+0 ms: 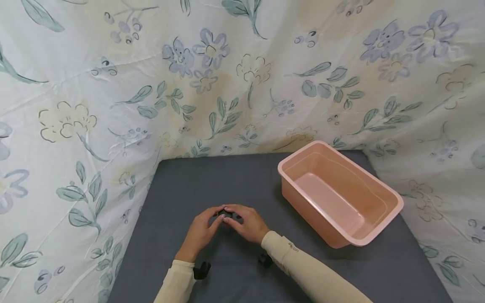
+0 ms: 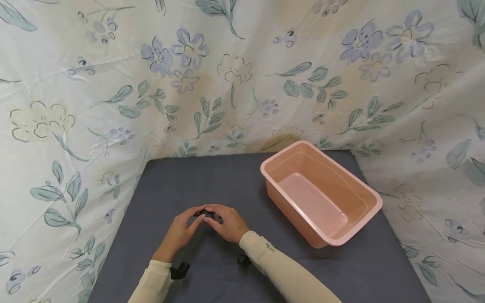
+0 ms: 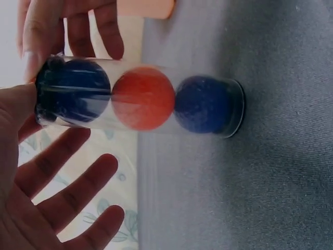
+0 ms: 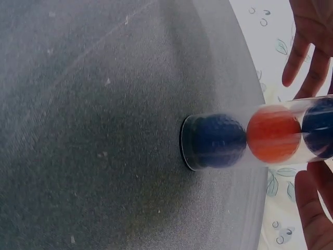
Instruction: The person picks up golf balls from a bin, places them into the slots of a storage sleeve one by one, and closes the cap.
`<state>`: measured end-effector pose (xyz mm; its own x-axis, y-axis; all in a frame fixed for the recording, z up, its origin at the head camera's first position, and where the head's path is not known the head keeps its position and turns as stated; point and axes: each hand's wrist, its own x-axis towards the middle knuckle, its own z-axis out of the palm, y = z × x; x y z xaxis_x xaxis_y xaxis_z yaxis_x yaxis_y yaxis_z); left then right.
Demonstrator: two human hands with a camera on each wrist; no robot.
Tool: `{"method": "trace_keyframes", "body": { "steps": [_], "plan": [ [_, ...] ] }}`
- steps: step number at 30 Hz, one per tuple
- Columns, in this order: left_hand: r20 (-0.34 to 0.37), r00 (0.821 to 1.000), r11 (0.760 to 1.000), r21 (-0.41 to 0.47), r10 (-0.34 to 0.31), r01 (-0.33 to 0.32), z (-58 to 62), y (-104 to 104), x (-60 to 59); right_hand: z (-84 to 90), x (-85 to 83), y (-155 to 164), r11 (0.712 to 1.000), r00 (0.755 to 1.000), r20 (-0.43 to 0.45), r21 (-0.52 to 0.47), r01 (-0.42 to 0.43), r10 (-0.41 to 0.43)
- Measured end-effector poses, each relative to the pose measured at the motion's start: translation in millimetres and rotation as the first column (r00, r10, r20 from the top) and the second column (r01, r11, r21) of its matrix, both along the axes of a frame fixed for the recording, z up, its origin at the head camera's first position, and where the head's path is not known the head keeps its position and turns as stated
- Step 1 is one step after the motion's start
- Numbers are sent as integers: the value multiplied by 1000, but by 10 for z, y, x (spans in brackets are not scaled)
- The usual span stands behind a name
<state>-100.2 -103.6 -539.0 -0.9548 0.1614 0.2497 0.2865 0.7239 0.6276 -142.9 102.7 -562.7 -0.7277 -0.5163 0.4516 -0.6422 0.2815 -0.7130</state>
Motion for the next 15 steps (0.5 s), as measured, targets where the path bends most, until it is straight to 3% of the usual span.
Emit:
{"method": "trace_keyframes", "body": {
  "steps": [6,10,15],
  "plan": [
    [17,1000,999,-45,12,-11,-9,-25,38,-10,20,-37,998,999,33,65,3,-5],
    [12,1000,999,-53,-7,8,-22,-37,20,34,-1,-24,994,1000,11,111,1,-3],
    [-9,1000,996,-92,-11,10,4,-50,-28,137,-30,4,983,997,-17,168,79,-77]
  ]
}}
